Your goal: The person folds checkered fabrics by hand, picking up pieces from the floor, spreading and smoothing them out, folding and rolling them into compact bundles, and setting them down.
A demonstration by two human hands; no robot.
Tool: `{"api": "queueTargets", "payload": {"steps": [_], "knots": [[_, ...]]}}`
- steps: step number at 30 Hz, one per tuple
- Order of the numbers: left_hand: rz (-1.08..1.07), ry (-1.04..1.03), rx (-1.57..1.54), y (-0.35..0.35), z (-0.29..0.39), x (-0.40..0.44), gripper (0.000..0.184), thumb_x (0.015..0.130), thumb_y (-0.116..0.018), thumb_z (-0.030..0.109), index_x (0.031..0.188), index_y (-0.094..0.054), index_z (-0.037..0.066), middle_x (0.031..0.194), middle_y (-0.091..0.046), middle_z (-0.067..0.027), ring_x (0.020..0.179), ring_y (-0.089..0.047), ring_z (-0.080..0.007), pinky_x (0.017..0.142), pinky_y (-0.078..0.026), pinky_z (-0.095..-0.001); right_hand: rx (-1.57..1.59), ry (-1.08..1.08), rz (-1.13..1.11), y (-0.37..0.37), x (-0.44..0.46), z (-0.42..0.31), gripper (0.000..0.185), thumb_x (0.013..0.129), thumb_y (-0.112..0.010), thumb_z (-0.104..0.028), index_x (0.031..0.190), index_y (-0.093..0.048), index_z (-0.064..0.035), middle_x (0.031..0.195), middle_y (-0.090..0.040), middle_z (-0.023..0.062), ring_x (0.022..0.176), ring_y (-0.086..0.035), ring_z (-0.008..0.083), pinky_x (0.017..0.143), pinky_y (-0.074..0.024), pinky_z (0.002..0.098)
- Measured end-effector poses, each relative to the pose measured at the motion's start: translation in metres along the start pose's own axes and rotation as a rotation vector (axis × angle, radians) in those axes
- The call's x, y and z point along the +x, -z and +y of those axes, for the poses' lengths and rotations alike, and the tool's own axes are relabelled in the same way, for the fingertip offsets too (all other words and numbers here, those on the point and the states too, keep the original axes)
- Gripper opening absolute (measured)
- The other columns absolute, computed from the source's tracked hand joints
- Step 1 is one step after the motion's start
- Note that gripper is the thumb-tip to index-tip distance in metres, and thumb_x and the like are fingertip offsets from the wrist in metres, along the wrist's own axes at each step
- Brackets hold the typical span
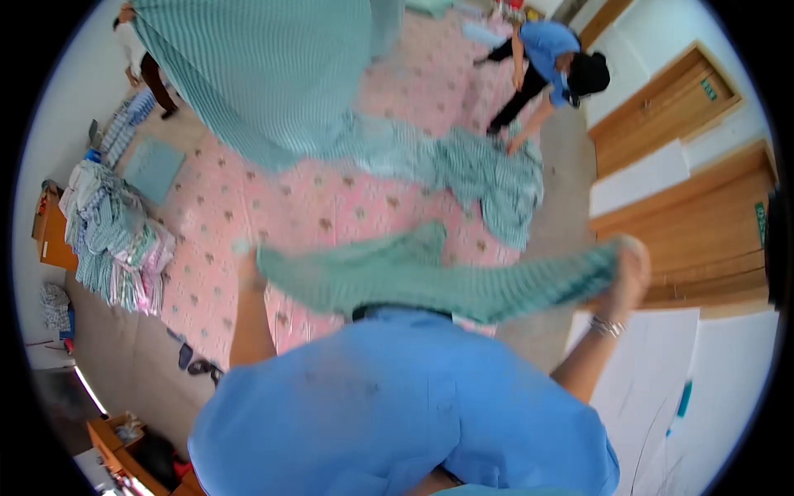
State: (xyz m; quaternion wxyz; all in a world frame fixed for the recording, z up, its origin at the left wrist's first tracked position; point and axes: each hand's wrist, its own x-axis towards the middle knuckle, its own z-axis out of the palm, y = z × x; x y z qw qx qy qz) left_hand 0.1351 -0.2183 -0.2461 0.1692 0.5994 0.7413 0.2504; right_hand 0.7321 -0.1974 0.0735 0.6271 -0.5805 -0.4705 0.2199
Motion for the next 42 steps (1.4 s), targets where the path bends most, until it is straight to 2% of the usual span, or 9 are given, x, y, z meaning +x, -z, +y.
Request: {"api": "queueTargets", "payload": {"steps": [1,3,8,15,21,28,31,37,42], "knots": [[0.008,-0.101,-0.043,-0.008,0.002,0.03,0.025,0.084,-0.043,0.014,0.104,-0.049,0.001,0.093,-0.058,-0.0109,0.085,-0.054,-0.0207,0.071,-0.045,-0.0331,-0.443,0.101,-0.15,-0.03,-0.017,0.014,0.014,0.076,-0.057,-0.011,0.089,-0.057,-0.0048,0.078,-0.056,0.0026,0.065,-0.05,0.0098,0.058,-0.0418,0.0229],[-0.118,0.416,-1.422,0.004,0.096,0.073,0.023,0.084,-0.047,0.018,0.098,-0.052,0.0,0.092,-0.058,-0.0092,0.086,-0.056,-0.0186,0.07,-0.046,-0.0292,-0.496,0.233,-0.583,-0.089,-0.059,0.022,0.017,0.078,-0.058,-0.017,0.09,-0.056,-0.0057,0.065,-0.053,0.0054,0.051,-0.046,0.0103,0.05,-0.0393,0.0218],[-0.491,0.118,-1.415,-0.011,0.257,0.069,0.022,0.085,-0.047,0.016,0.1,-0.052,0.002,0.089,-0.058,-0.0035,0.079,-0.056,-0.0117,0.069,-0.045,-0.0248,-0.285,0.025,-0.943,-0.129,-0.113,0.046,0.015,0.079,-0.055,-0.016,0.081,-0.054,-0.0016,0.056,-0.049,0.0106,0.045,-0.043,0.0169,0.045,-0.0369,0.0271],[-0.981,0.356,-1.454,-0.025,0.352,-0.009,0.025,0.082,-0.052,0.018,0.103,-0.052,0.003,0.088,-0.057,-0.0007,0.078,-0.054,-0.0077,0.069,-0.043,-0.0215,0.093,-0.201,-0.7,-0.119,-0.1,0.064,0.012,0.081,-0.054,-0.015,0.083,-0.056,-0.0033,0.068,-0.051,-0.0049,0.064,-0.043,0.0023,0.056,-0.036,0.0187],[-1.021,0.008,-1.061,-0.039,0.355,-0.032,0.018,0.08,-0.052,0.008,0.098,-0.053,0.003,0.088,-0.056,-0.0024,0.079,-0.054,-0.0087,0.069,-0.045,-0.0233,0.319,-0.399,-0.561,-0.107,-0.106,0.088,0.01,0.081,-0.053,-0.011,0.085,-0.056,-0.0025,0.072,-0.052,-0.0052,0.068,-0.044,0.0018,0.06,-0.0364,0.0168],[-0.942,0.092,-1.208,-0.043,0.352,-0.04,0.016,0.079,-0.055,0.013,0.091,-0.057,0.004,0.081,-0.056,0.0021,0.07,-0.05,-0.0036,0.059,-0.04,-0.018,0.267,-0.413,-0.688,-0.089,-0.111,0.104,0.007,0.076,-0.055,-0.001,0.083,-0.054,-0.0033,0.073,-0.053,-0.0034,0.071,-0.046,0.0019,0.061,-0.0368,0.016],[-1.086,0.324,-1.403,-0.037,0.354,-0.042,0.022,0.082,-0.05,0.008,0.103,-0.052,0.001,0.091,-0.057,-0.0034,0.081,-0.055,-0.0098,0.071,-0.045,-0.0222,0.084,-0.395,-0.682,-0.084,-0.111,0.107,0.008,0.076,-0.054,0.0,0.083,-0.053,-0.0028,0.073,-0.053,-0.0032,0.068,-0.047,0.0022,0.058,-0.0374,0.0171],[-0.946,0.129,-1.244,-0.04,0.358,-0.045,0.025,0.083,-0.049,0.013,0.105,-0.054,0.003,0.091,-0.057,-0.001,0.08,-0.05,-0.0043,0.07,-0.041,-0.0192,0.367,-0.322,-0.479,-0.095,-0.122,0.103,0.018,0.077,-0.054,-0.002,0.095,-0.049,-0.0028,0.063,-0.05,-0.0045,0.053,-0.04,0.0006,0.046,-0.0304,0.0172],[-0.866,-0.089,-1.121,-0.041,0.353,-0.046,0.025,0.082,-0.048,0.01,0.105,-0.054,0.003,0.098,-0.056,-0.0027,0.089,-0.048,-0.0076,0.078,-0.038,-0.0217,0.356,-0.446,-0.595,-0.094,-0.118,0.095,0.027,0.078,-0.054,-0.003,0.104,-0.048,-0.0018,0.064,-0.05,-0.0051,0.052,-0.039,-0.0002,0.045,-0.0292,0.0151]]}}
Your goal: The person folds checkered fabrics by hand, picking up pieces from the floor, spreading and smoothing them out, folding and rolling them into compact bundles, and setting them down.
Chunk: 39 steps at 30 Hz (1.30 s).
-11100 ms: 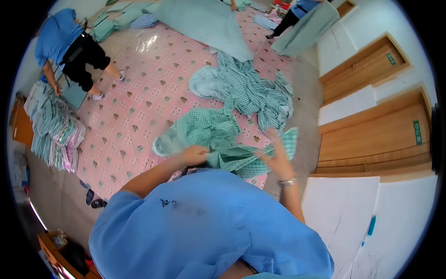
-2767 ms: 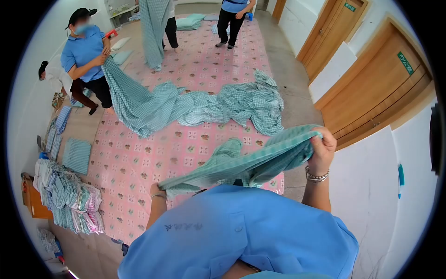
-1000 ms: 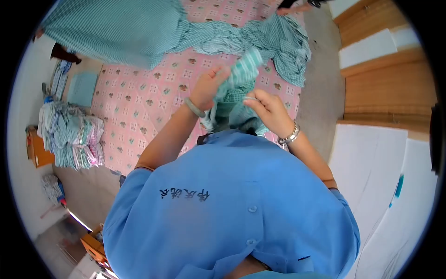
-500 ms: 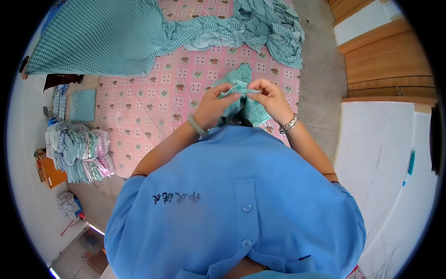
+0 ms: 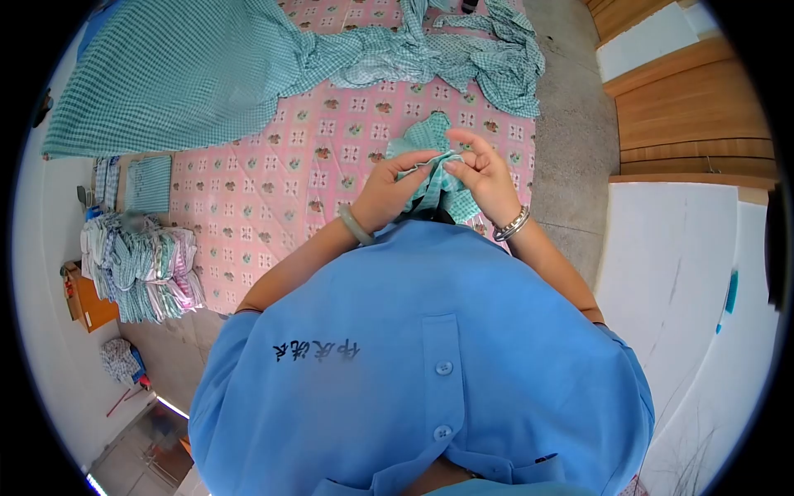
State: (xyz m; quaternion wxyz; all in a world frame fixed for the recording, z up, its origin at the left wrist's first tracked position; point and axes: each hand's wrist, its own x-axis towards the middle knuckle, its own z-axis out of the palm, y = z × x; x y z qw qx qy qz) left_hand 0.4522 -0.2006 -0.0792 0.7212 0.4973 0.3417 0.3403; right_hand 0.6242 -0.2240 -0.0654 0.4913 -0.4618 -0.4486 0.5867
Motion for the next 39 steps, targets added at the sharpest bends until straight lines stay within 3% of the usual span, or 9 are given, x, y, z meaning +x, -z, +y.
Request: {"api": "queueTargets", "payload": {"steps": [13,15,20,25,30,33,35,37,39], "knots": [[-0.036,-0.084,0.002,0.009,0.007,-0.003,0.027,0.081,-0.048,0.007,0.107,-0.052,0.004,0.107,-0.053,-0.005,0.095,-0.049,-0.012,0.084,-0.036,-0.0247,0.111,-0.065,0.059,-0.012,0.002,0.011,0.009,0.078,-0.054,-0.004,0.087,-0.056,-0.0023,0.071,-0.054,-0.0046,0.062,-0.044,0.0006,0.054,-0.0341,0.015],[0.045,-0.248,0.498,0.022,0.001,-0.005,0.032,0.076,-0.052,0.005,0.108,-0.053,0.008,0.101,-0.054,-0.0072,0.088,-0.052,-0.017,0.079,-0.039,-0.0265,0.059,-0.022,0.078,-0.008,0.0,0.01,0.009,0.078,-0.054,-0.003,0.086,-0.056,-0.0025,0.072,-0.054,-0.0046,0.063,-0.045,0.0006,0.054,-0.0343,0.015],[0.204,-0.297,0.793,0.081,-0.044,-0.001,0.032,0.069,-0.054,-0.001,0.099,-0.057,0.011,0.09,-0.053,-0.0083,0.082,-0.052,-0.0229,0.071,-0.043,-0.0289,-0.073,0.057,0.091,-0.01,-0.005,-0.005,0.011,0.076,-0.054,0.001,0.086,-0.056,-0.0028,0.072,-0.054,-0.0038,0.064,-0.045,0.0013,0.055,-0.0351,0.0155],[0.384,-0.235,0.941,0.115,-0.087,-0.002,0.026,0.069,-0.052,0.0,0.091,-0.06,0.012,0.088,-0.055,-0.0078,0.081,-0.054,-0.0249,0.068,-0.044,-0.0318,-0.043,0.283,0.064,-0.021,-0.008,-0.046,0.011,0.077,-0.052,0.003,0.087,-0.056,-0.0004,0.079,-0.056,0.0013,0.069,-0.05,0.0056,0.061,-0.0403,0.0179],[0.527,-0.052,1.009,0.164,-0.127,0.002,0.019,0.073,-0.051,0.016,0.09,-0.06,0.013,0.085,-0.059,-0.0123,0.08,-0.056,-0.0294,0.067,-0.044,-0.0363,0.011,0.601,0.212,0.01,-0.008,-0.113,0.017,0.076,-0.052,0.004,0.092,-0.053,0.0015,0.084,-0.056,0.0068,0.073,-0.052,0.0103,0.065,-0.0421,0.0221],[0.639,-0.052,0.941,0.183,-0.134,0.001,0.02,0.073,-0.051,0.017,0.091,-0.06,0.014,0.085,-0.059,-0.0126,0.082,-0.056,-0.0303,0.067,-0.044,-0.0361,-0.056,0.851,0.385,0.031,-0.023,-0.161,0.016,0.078,-0.047,0.001,0.094,-0.051,0.0028,0.084,-0.055,0.0099,0.07,-0.051,0.0135,0.065,-0.0424,0.0242],[0.722,-0.077,0.913,0.183,-0.128,0.001,0.02,0.074,-0.05,0.017,0.092,-0.059,0.014,0.085,-0.059,-0.0127,0.081,-0.056,-0.0303,0.067,-0.044,-0.035,-0.055,0.976,0.389,0.052,-0.041,-0.188,0.017,0.08,-0.045,-0.003,0.094,-0.05,0.005,0.085,-0.056,0.0161,0.071,-0.057,0.0212,0.065,-0.0485,0.0307],[0.757,-0.072,0.89,0.184,-0.124,0.0,0.02,0.074,-0.05,0.016,0.092,-0.059,0.014,0.085,-0.06,-0.0126,0.081,-0.057,-0.0294,0.068,-0.044,-0.0343,-0.108,0.944,0.182,0.084,-0.066,-0.215,0.017,0.082,-0.044,-0.008,0.089,-0.051,0.006,0.085,-0.058,0.0197,0.074,-0.059,0.0252,0.067,-0.0491,0.034],[0.787,-0.075,0.869,0.188,-0.125,0.001,0.02,0.075,-0.049,0.016,0.092,-0.059,0.014,0.086,-0.06,-0.0126,0.081,-0.057,-0.0285,0.068,-0.044,-0.0337,-0.017,1.046,0.348,0.104,-0.092,-0.227,0.019,0.082,-0.04,-0.01,0.086,-0.052,0.0043,0.084,-0.058,0.0194,0.074,-0.059,0.0275,0.066,-0.0502,0.0383]]}}
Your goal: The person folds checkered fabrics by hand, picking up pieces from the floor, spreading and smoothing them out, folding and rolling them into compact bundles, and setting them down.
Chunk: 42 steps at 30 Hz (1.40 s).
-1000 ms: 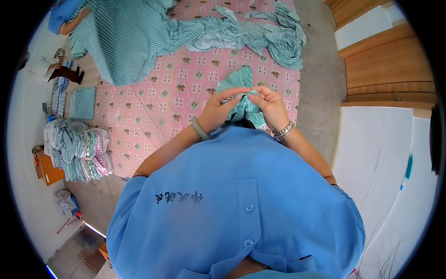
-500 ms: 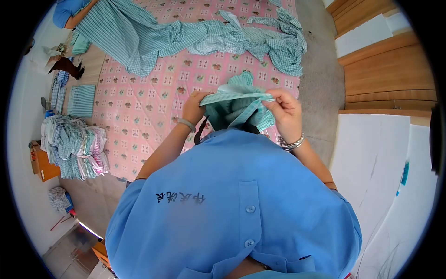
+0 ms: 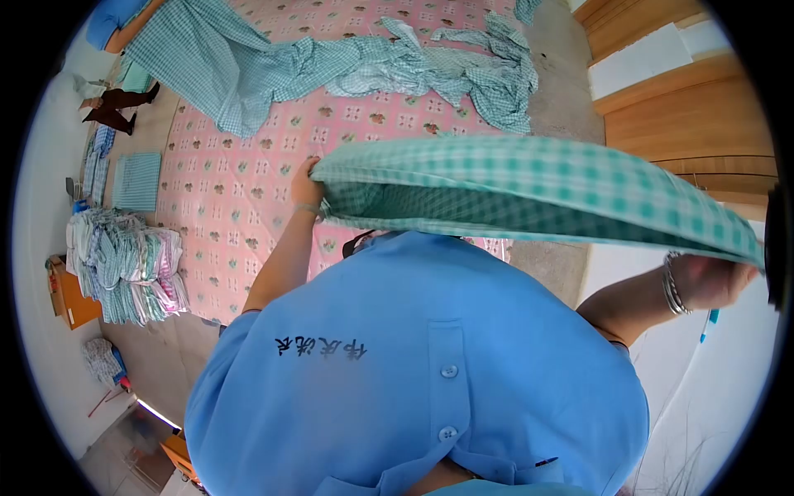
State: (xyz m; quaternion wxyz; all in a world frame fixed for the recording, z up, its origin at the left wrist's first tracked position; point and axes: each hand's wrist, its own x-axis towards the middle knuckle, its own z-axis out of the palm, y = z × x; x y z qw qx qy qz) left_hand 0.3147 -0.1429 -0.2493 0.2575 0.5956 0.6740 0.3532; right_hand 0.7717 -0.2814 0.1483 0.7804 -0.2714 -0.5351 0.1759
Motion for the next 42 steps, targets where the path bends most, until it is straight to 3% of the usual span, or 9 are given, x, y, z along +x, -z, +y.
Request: {"api": "queueTargets", "payload": {"steps": [8,10,18,23,28,32,36,38,42], "knots": [[-0.032,0.403,-0.327,-0.001,-0.017,-0.018,0.023,0.08,-0.045,0.016,0.101,-0.047,0.007,0.08,-0.057,-0.0079,0.066,-0.057,-0.0189,0.056,-0.047,-0.0295,-0.437,0.063,0.445,0.104,-0.03,-0.015,0.008,0.079,-0.046,-0.003,0.082,-0.051,0.002,0.081,-0.057,0.012,0.074,-0.055,0.0198,0.068,-0.0491,0.0325],[-0.111,0.762,-0.528,-0.003,-0.025,-0.016,0.029,0.081,-0.041,0.018,0.108,-0.035,0.011,0.09,-0.054,-0.0087,0.066,-0.056,-0.0228,0.054,-0.049,-0.0366,-0.357,-0.205,0.513,0.158,-0.054,0.01,0.007,0.078,-0.05,-0.002,0.084,-0.052,-0.0013,0.077,-0.056,0.0051,0.066,-0.05,0.0102,0.061,-0.0425,0.0215],[-0.424,0.762,-0.062,0.022,-0.057,-0.06,0.023,0.083,-0.035,0.02,0.105,-0.032,0.012,0.09,-0.052,-0.0135,0.054,-0.057,-0.0259,0.045,-0.044,-0.0376,-0.507,-1.232,0.786,0.387,-0.402,0.082,0.014,0.079,-0.051,-0.021,0.079,-0.049,-0.0072,0.067,-0.043,-0.0025,0.057,-0.04,0.0131,0.052,-0.0376,0.0265],[-0.447,0.803,0.047,0.013,-0.032,-0.045,0.025,0.083,-0.035,0.018,0.107,-0.037,0.009,0.09,-0.054,-0.0134,0.057,-0.057,-0.0259,0.045,-0.044,-0.0375,-0.369,-2.106,1.296,0.285,-0.542,0.059,0.012,0.07,-0.056,-0.022,0.074,-0.057,-0.0102,0.059,-0.056,0.007,0.05,-0.055,0.0209,0.043,-0.0431,0.0346],[-0.433,0.886,-0.251,-0.054,-0.038,0.045,0.026,0.082,-0.036,0.016,0.093,-0.053,-0.001,0.087,-0.056,-0.0117,0.074,-0.054,-0.0229,0.058,-0.046,-0.0346,-0.126,-1.75,1.297,0.297,-0.565,0.148,0.007,0.076,-0.051,-0.012,0.071,-0.052,-0.0076,0.056,-0.052,0.0057,0.044,-0.048,0.0171,0.039,-0.039,0.029],[-0.691,0.433,-0.479,-0.208,0.153,0.114,0.016,0.079,-0.044,0.013,0.087,-0.052,0.001,0.085,-0.054,-0.0093,0.077,-0.053,-0.019,0.07,-0.045,-0.03,-0.343,-1.15,1.204,0.369,-0.459,0.165,0.013,0.082,-0.047,-0.011,0.078,-0.05,0.0009,0.069,-0.055,0.0074,0.054,-0.051,0.0156,0.05,-0.0455,0.0268],[-1.09,0.028,-0.578,-0.279,0.413,0.067,0.017,0.08,-0.053,0.017,0.089,-0.052,0.003,0.081,-0.054,-0.0049,0.073,-0.05,-0.0141,0.066,-0.042,-0.0261,-0.277,-0.471,1.45,0.465,-0.396,-0.017,0.01,0.081,-0.049,-0.009,0.076,-0.055,-0.0013,0.074,-0.058,0.0088,0.068,-0.057,0.0175,0.062,-0.0487,0.0285],[-1.188,-0.685,-0.651,-0.276,0.499,0.021,0.021,0.079,-0.054,0.015,0.094,-0.053,0.001,0.083,-0.054,-0.0026,0.076,-0.05,-0.0101,0.068,-0.041,-0.0223,-0.499,-0.288,1.445,0.484,-0.402,-0.164,0.013,0.08,-0.05,-0.011,0.08,-0.056,0.0006,0.078,-0.06,0.0107,0.069,-0.058,0.0198,0.062,-0.0483,0.0291],[-1.456,-0.943,-0.769,-0.18,0.552,-0.053,0.013,0.078,-0.056,0.012,0.084,-0.05,0.004,0.069,-0.051,0.0,0.063,-0.047,-0.0045,0.055,-0.038,-0.0183,-1.009,0.691,1.393,0.32,-0.38,-0.354,0.019,0.074,-0.046,-0.005,0.08,-0.053,0.0112,0.077,-0.057,0.018,0.07,-0.056,0.0274,0.063,-0.0486,0.0338]]}}
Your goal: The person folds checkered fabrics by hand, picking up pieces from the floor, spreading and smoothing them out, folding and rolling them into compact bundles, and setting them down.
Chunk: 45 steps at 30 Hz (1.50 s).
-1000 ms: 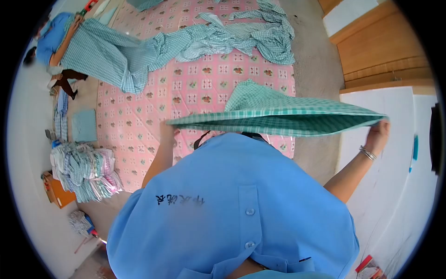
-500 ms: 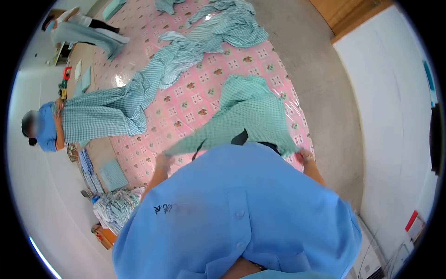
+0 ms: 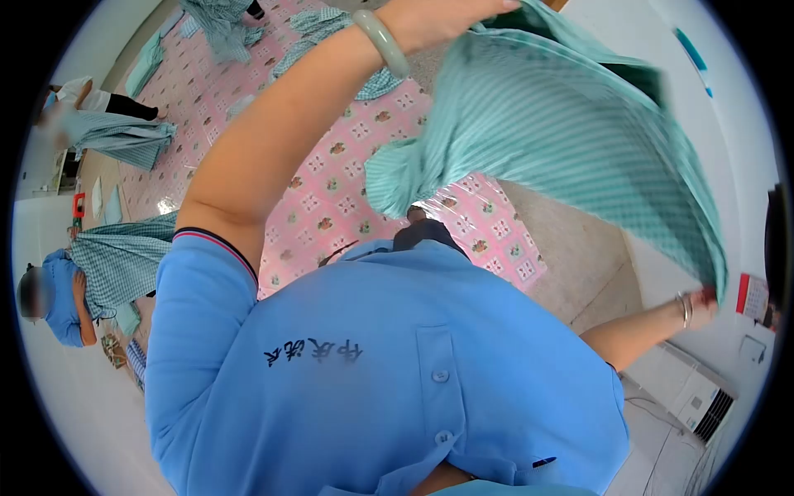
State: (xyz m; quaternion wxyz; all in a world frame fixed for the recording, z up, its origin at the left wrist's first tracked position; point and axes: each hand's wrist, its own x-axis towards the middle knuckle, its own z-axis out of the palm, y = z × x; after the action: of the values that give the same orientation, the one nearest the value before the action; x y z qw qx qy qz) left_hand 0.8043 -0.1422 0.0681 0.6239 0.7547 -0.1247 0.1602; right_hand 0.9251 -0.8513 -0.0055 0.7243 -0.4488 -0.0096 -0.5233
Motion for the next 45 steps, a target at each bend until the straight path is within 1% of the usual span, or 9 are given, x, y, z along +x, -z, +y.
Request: {"api": "queueTargets", "payload": {"steps": [5,8,9,14,19,23,28,39,45], "knots": [[0.194,0.037,0.128,0.058,0.037,-0.123,0.021,0.079,-0.053,0.012,0.095,-0.053,0.0,0.085,-0.053,-0.0021,0.078,-0.049,-0.0096,0.069,-0.04,-0.0215,-0.278,0.249,0.328,-0.039,-0.131,-0.157,0.01,0.074,-0.053,-0.006,0.071,-0.048,0.0017,0.065,-0.053,0.0141,0.055,-0.052,0.0212,0.048,-0.0441,0.0308],[0.456,0.212,0.209,0.139,0.045,-0.255,0.014,0.077,-0.052,0.009,0.089,-0.053,0.002,0.085,-0.051,-0.0004,0.078,-0.048,-0.0094,0.069,-0.039,-0.0214,-0.741,0.242,0.061,-0.054,-0.21,-0.187,0.009,0.077,-0.054,-0.009,0.08,-0.049,-0.0018,0.069,-0.052,0.0039,0.061,-0.047,0.0132,0.051,-0.0381,0.0247],[0.555,0.314,0.209,0.169,0.046,-0.307,0.014,0.076,-0.051,0.009,0.086,-0.055,0.001,0.08,-0.054,-0.0007,0.074,-0.049,-0.0093,0.066,-0.039,-0.0206,-0.208,0.032,0.056,-0.073,-0.236,-0.19,0.005,0.078,-0.051,-0.006,0.08,-0.05,-0.0023,0.073,-0.052,0.0041,0.063,-0.047,0.0127,0.054,-0.0399,0.0246],[1.309,0.434,0.09,0.268,0.103,-0.572,0.016,0.075,-0.052,0.003,0.091,-0.053,0.003,0.082,-0.056,-0.0039,0.074,-0.052,-0.0118,0.062,-0.041,-0.0211,0.053,-0.257,-0.61,-0.131,-0.352,-0.193,0.005,0.082,-0.045,-0.004,0.079,-0.05,-0.0037,0.083,-0.058,0.009,0.065,-0.05,0.0114,0.055,-0.04,0.0231],[2.098,0.199,0.63,0.177,0.18,-0.67,0.019,0.075,-0.052,0.008,0.094,-0.052,0.006,0.089,-0.053,-0.0015,0.079,-0.049,-0.0111,0.066,-0.038,-0.0244,0.101,-0.806,-1.32,-0.183,-0.525,-0.202,0.013,0.078,-0.054,-0.005,0.091,-0.058,-0.0055,0.08,-0.058,0.0006,0.071,-0.052,0.0071,0.061,-0.0418,0.021],[1.391,0.366,0.573,0.078,0.17,-0.613,0.026,0.075,-0.05,0.008,0.101,-0.05,0.002,0.099,-0.051,-0.0058,0.092,-0.048,-0.0152,0.08,-0.038,-0.0273,0.406,-0.748,-2.114,-0.188,-0.664,-0.271,0.014,0.075,-0.054,-0.001,0.089,-0.059,-0.0019,0.079,-0.058,0.0039,0.074,-0.055,0.0115,0.064,-0.0431,0.0235],[0.584,0.439,0.699,-0.001,0.117,-0.538,0.035,0.077,-0.056,0.011,0.109,-0.047,0.001,0.105,-0.053,-0.0079,0.095,-0.049,-0.0165,0.081,-0.038,-0.0304,0.723,-0.818,-2.337,-0.187,-0.723,-0.314,0.013,0.074,-0.056,-0.003,0.087,-0.06,-0.0013,0.078,-0.058,0.0055,0.071,-0.054,0.012,0.063,-0.0427,0.0231],[1.217,0.63,0.379,-0.003,0.088,-0.496,0.018,0.084,-0.05,0.018,0.087,-0.056,0.001,0.072,-0.053,0.0024,0.065,-0.044,-0.0038,0.058,-0.037,-0.0182,0.258,-1.138,-2.276,-0.222,-0.688,-0.113,0.015,0.078,-0.056,-0.013,0.089,-0.061,-0.0031,0.076,-0.06,0.0014,0.072,-0.054,0.0068,0.063,-0.0444,0.0212],[1.284,0.559,0.343,0.009,0.095,-0.418,0.016,0.084,-0.05,0.014,0.087,-0.056,-0.001,0.078,-0.052,0.0006,0.069,-0.043,-0.0041,0.061,-0.035,-0.0175,0.039,-0.633,-2.706,-0.163,-0.682,-0.024,0.026,0.071,-0.06,-0.016,0.093,-0.059,-0.0022,0.082,-0.061,0.0099,0.075,-0.057,0.0187,0.068,-0.045,0.0278]]}}
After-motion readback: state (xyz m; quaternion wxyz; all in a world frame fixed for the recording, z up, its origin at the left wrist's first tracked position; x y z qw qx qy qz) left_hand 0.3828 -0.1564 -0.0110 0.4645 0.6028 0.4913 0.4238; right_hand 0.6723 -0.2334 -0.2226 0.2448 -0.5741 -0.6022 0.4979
